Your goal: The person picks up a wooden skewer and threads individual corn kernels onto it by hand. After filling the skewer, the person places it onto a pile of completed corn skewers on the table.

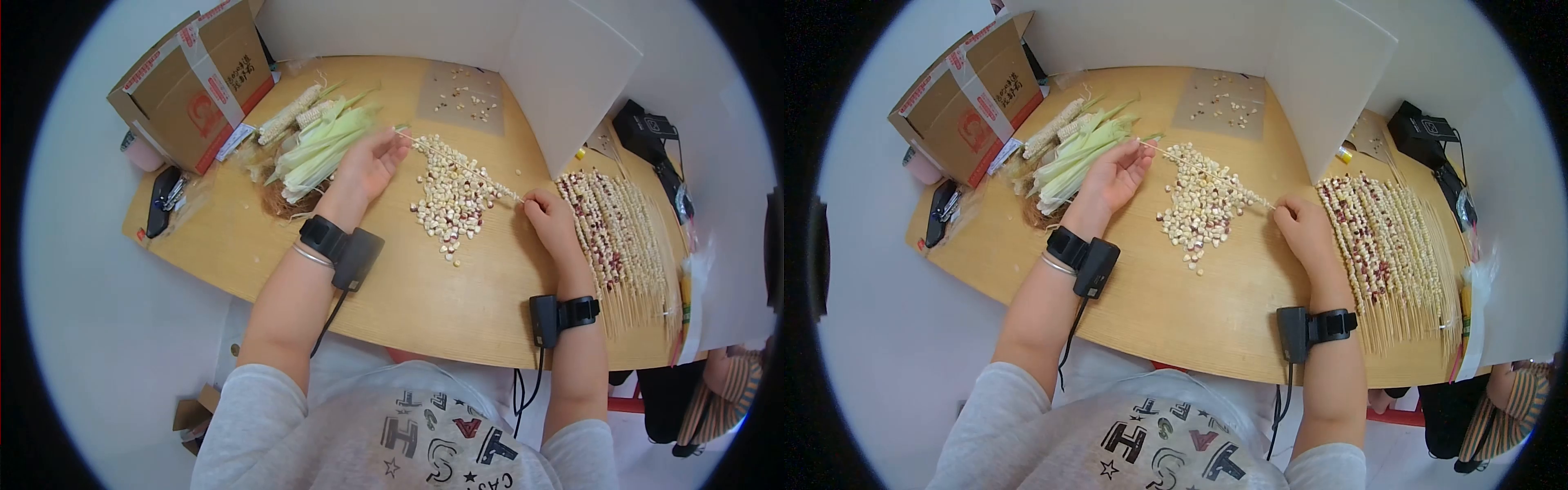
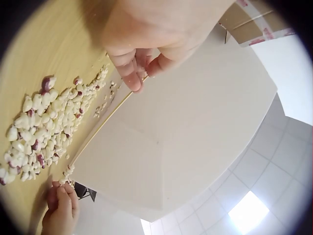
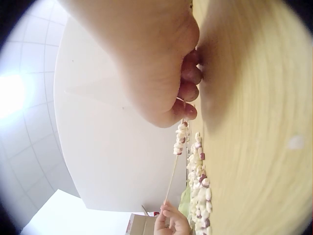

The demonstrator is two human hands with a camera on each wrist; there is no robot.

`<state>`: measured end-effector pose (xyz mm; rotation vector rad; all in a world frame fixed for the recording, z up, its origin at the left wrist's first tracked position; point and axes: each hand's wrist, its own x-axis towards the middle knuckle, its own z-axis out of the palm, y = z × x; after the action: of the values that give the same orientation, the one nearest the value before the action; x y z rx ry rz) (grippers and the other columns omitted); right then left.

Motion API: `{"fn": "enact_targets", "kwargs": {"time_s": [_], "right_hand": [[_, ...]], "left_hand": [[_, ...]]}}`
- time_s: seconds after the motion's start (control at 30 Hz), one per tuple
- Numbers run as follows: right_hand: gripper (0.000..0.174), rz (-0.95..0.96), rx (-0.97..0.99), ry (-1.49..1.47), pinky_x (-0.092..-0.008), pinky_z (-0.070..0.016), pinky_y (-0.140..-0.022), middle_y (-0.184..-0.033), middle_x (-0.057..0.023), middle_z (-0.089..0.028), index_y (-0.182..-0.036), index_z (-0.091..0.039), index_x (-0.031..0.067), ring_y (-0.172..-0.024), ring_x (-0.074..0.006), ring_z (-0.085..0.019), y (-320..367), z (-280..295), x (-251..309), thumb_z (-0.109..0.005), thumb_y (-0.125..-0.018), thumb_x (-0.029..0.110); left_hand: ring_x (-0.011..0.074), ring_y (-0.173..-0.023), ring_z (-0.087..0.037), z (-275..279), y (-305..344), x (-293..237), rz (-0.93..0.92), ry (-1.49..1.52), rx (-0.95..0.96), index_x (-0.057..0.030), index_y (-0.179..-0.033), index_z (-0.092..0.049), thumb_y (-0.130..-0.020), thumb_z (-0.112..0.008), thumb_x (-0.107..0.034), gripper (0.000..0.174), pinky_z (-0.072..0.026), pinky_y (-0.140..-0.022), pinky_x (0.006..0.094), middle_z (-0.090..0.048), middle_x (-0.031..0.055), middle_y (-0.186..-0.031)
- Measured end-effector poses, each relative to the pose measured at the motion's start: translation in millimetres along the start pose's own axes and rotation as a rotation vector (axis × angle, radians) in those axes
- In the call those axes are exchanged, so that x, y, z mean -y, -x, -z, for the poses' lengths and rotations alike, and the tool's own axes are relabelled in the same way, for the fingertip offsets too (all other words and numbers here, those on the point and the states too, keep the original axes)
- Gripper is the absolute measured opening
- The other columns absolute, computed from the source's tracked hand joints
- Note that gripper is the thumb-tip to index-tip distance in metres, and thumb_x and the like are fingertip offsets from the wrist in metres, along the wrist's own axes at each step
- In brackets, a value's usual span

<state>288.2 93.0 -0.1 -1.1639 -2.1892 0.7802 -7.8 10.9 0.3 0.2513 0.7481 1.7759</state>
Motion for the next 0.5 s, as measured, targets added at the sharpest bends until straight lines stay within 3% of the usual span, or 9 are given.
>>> {"fn": "enact_targets", "kwargs": {"time_s": [0.1,0.27,0.5], "right_hand": [[0.022,-0.016,0.001,0.002,-0.0297,-0.0432,-0.058,-0.064,-0.0104,-0.058,-0.083,-0.062,0.0024,-0.059,-0.0188,-0.055,1,-1,1,-0.053,-0.076,0.022],[0.022,-0.028,0.001,0.001,-0.0293,-0.043,-0.057,-0.062,-0.0096,-0.058,-0.084,-0.063,0.0031,-0.058,-0.0179,-0.056,0,-2,-1,-0.054,-0.076,0.022],[0.021,-0.016,0.024,0.017,-0.0305,-0.043,-0.059,-0.064,-0.0118,-0.057,-0.083,-0.062,0.003,-0.061,-0.0206,-0.056,-1,-2,-5,-0.054,-0.077,0.022]], "left_hand": [[0.0182,-0.083,-0.059,1,1,2,-0.015,-0.034,-0.028,0.0031,-0.093,-0.054,-0.082,-0.057,-0.005,0.014,-0.0517,-0.072,0.0256,-0.059,0.0158,-0.096],[0.017,-0.077,-0.056,8,-7,4,-0.044,-0.017,0.094,0.0014,-0.088,-0.054,-0.082,-0.057,-0.005,0.009,-0.0511,-0.07,0.0271,-0.058,0.0104,-0.083],[0.0156,-0.071,-0.055,7,-6,3,-0.069,-0.078,0.059,0.0005,-0.086,-0.054,-0.08,-0.06,-0.006,0.011,-0.0492,-0.064,0.0254,-0.057,0.0099,-0.079]]}}
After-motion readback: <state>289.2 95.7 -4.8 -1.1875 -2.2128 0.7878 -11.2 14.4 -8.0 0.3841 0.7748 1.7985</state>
